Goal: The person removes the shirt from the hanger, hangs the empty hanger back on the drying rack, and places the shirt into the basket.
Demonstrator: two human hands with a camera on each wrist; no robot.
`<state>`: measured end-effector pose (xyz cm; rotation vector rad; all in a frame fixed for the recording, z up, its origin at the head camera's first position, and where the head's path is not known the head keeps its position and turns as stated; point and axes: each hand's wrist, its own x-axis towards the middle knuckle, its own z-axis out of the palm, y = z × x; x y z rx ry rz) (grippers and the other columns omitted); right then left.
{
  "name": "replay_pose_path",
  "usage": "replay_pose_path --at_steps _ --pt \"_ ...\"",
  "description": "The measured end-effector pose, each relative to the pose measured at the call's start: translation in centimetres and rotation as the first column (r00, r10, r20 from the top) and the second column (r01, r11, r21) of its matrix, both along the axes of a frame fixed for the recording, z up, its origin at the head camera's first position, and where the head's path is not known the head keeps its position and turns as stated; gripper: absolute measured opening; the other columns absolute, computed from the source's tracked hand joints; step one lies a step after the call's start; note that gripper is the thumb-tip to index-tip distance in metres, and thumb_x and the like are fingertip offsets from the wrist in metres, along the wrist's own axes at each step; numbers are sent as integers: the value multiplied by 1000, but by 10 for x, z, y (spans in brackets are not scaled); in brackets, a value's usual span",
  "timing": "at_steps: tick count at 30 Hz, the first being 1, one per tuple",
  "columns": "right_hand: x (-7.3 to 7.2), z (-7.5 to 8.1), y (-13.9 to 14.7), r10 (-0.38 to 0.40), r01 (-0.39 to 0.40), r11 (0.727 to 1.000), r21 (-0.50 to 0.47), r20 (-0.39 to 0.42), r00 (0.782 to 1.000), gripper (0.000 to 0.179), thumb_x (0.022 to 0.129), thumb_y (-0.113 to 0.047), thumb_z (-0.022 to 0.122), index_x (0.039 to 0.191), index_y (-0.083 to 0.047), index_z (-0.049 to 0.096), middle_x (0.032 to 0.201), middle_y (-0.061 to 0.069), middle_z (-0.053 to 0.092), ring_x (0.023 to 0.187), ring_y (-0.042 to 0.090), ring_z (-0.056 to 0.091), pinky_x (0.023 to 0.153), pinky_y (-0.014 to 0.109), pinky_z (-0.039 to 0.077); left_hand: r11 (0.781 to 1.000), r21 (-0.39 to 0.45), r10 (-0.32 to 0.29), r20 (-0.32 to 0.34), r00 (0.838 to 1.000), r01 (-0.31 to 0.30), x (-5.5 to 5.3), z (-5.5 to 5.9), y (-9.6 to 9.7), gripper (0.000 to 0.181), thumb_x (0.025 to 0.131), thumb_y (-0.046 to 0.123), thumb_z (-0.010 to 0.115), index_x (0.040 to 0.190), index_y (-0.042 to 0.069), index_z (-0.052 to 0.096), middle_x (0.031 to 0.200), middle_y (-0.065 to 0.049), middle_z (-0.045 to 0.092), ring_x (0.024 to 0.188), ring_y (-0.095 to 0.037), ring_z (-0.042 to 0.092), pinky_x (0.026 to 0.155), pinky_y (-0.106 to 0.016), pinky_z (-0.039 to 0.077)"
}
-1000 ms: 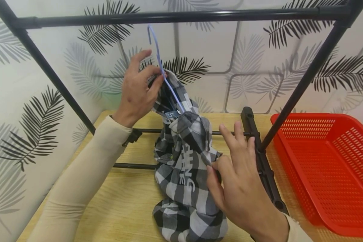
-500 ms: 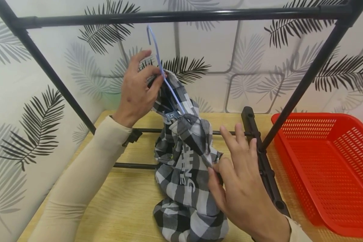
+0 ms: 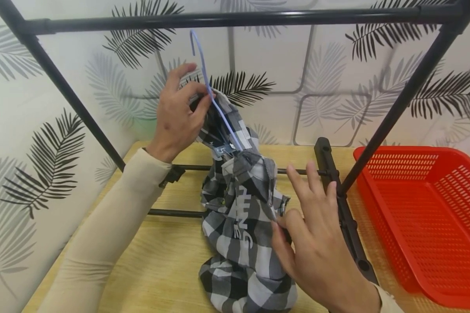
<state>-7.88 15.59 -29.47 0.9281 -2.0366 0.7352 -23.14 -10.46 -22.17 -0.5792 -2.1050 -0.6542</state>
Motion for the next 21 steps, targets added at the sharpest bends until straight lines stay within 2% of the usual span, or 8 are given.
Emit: replay_pose_path --at_steps 11,21 --pt "1 -1 3 -46 45 998 43 12 999 54 106 -39 35 73 -1 54 150 29 40 145 48 24 105 77 13 1000 5 1 -1 1000 -1 0 -1 -1 18 97 15 66 98 -1 73 143 -19 51 137 -32 43 117 -43 20" --pt "-2 -4 7 -63 62 998 21 22 998 54 106 -41 36 73 -2 53 146 31 42 143 51 26 101 79 14 1000 27 4 2 1000 -5 -1 -2 -2 17 96 16 66 98 0 73 142 -20 51 135 -32 44 116 -44 23"
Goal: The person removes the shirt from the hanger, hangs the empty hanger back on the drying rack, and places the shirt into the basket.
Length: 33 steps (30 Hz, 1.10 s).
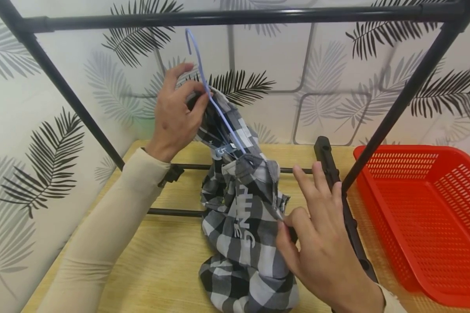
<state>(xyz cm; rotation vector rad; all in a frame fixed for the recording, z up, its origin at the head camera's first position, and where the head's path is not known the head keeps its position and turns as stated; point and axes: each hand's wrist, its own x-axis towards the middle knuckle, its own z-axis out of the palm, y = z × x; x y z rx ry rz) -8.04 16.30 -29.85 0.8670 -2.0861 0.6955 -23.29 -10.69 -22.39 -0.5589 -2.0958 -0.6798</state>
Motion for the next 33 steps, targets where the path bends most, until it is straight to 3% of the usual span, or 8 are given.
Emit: replay_pose_path --at_steps 25,33 --pt "-1 -4 11 -30 28 999 34 67 997 56 103 -44 33 73 -1 53 150 31 37 146 48 19 102 79 10 1000 11 12 17 1000 -12 1 -1 1 17 97 15 66 100 0 72 140 -20 51 136 -31 44 114 -45 27" --pt "-1 -5 12 -41 36 998 57 77 996 46 99 -35 35 74 -1 52 150 31 36 147 48 18 102 79 9 1000 12 14 6 1000 -14 1 -1 1 16 96 14 66 99 -1 72 139 -21 51 134 -32 45 113 -44 30"
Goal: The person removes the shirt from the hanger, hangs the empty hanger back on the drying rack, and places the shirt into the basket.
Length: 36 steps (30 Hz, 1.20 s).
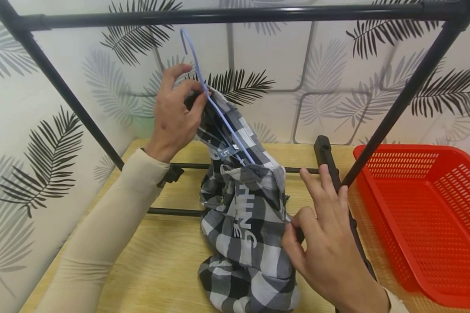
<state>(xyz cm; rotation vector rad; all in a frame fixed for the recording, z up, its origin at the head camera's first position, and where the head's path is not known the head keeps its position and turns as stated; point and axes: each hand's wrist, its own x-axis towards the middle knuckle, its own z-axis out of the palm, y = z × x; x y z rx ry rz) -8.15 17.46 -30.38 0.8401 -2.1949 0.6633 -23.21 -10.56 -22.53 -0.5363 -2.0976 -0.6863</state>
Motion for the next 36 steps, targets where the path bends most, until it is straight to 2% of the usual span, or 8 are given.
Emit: replay_pose_path --at_steps 3,10,17,23,28,36 --pt "0 0 0 -2 2 1000 8 0 1000 46 99 -36 35 73 -1 51 150 32 36 147 48 19 102 79 10 1000 2 4 -5 1000 -4 0 0 0 16 96 13 66 100 -1 72 138 -21 52 133 -32 46 112 -43 31" --pt "1 -2 0 -10 9 1000 30 35 999 26 87 -23 45 75 -1 52 151 32 35 146 50 17 103 78 10 1000 1 10 -5 1000 -10 0 1 0 17 96 14 66 100 -2 72 138 -22 52 133 -32 47 112 -43 32" --pt "-1 -4 0 -7 5 999 32 45 999 23 86 -21 45 75 -2 51 150 31 36 146 51 18 102 79 9 1000 2 12 -3 1000 -12 1 1 0 17 96 13 66 100 -3 72 138 -21 52 133 -32 46 112 -42 32" --pt "-1 -5 0 -3 1 999 43 60 998 8 76 -12 52 76 -3 51 151 31 35 147 48 16 103 79 9 1000 7 10 -4 1000 -10 0 1 1 17 96 12 66 99 -3 72 138 -21 52 134 -32 46 113 -42 31" --pt "-2 -6 1 -9 5 998 62 76 997 8 73 -9 57 75 -5 49 151 30 36 147 49 17 104 78 9 1000 11 13 -2 1000 -13 0 0 1 16 96 12 66 98 -3 71 138 -21 52 134 -32 46 112 -42 31" --pt "-4 -8 1 -8 0 996 92 85 996 10 74 -11 56 75 -6 48 151 29 36 146 51 17 103 79 10 1000 9 21 0 1000 -21 0 0 0 16 95 12 66 98 -3 71 138 -21 52 135 -32 45 113 -42 31"
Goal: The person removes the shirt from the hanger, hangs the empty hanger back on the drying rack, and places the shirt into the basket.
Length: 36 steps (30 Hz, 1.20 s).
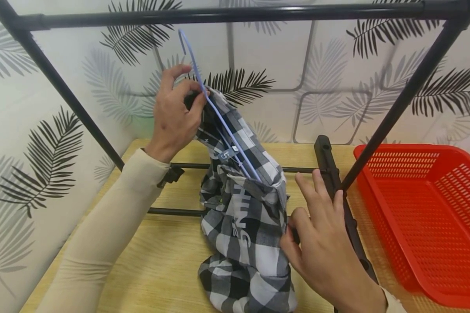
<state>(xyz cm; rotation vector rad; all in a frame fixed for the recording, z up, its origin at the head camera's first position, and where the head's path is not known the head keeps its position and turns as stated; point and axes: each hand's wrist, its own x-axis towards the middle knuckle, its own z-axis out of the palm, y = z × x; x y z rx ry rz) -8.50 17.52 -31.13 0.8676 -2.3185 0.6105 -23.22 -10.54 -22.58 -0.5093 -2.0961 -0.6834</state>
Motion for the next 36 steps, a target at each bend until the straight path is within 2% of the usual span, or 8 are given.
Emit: replay_pose_path --at_steps 11,14,17,21,24,30,36 --pt "-2 -2 1 34 -34 999 -4 5 999 12 72 -7 58 79 -8 49 151 29 36 144 54 20 101 81 8 1000 29 -4 -10 1000 4 -1 -1 -2 14 96 9 64 97 -3 70 137 -21 53 131 -33 49 111 -44 32" --pt "-2 -3 1 31 -31 999 -7 -2 1000 3 79 -10 52 79 -9 50 150 29 38 143 54 21 100 82 9 999 40 -7 -7 1000 8 -1 0 -3 14 96 9 64 97 -3 70 137 -21 53 130 -33 49 110 -45 33" --pt "-3 -3 0 21 -22 1000 -9 -12 1000 19 89 -21 42 77 -9 50 150 29 38 143 53 22 100 81 9 999 36 -9 -7 1000 10 0 1 -4 14 97 9 64 97 -3 70 137 -21 53 129 -33 49 109 -45 34" --pt "-3 -4 -1 17 -17 1000 -14 -24 1000 29 94 -28 35 77 -9 49 149 30 39 142 54 24 100 82 10 999 31 -12 -11 1000 12 0 0 -4 14 96 10 64 96 -2 70 136 -22 54 130 -33 49 109 -44 34" --pt "-3 -4 -1 18 -18 1000 -15 -21 1000 26 93 -26 38 78 -9 50 150 29 38 143 53 23 101 81 9 999 31 -15 -19 1000 15 1 0 -4 13 96 10 65 95 -2 69 135 -22 54 131 -33 48 110 -45 33" --pt "-5 -2 -2 16 -16 1000 -17 4 1000 5 81 -13 51 79 -9 53 150 29 39 144 52 22 101 81 10 999 28 -17 -42 999 18 0 -2 -5 16 96 12 65 93 -3 69 133 -21 56 130 -33 49 110 -44 32" --pt "-7 -2 -2 16 -16 1000 -25 11 1000 4 82 -13 53 80 -11 52 149 29 41 144 51 22 100 82 11 1000 17 -18 -55 998 19 0 -3 -5 17 96 13 66 92 -3 69 130 -21 57 130 -33 49 112 -43 30"
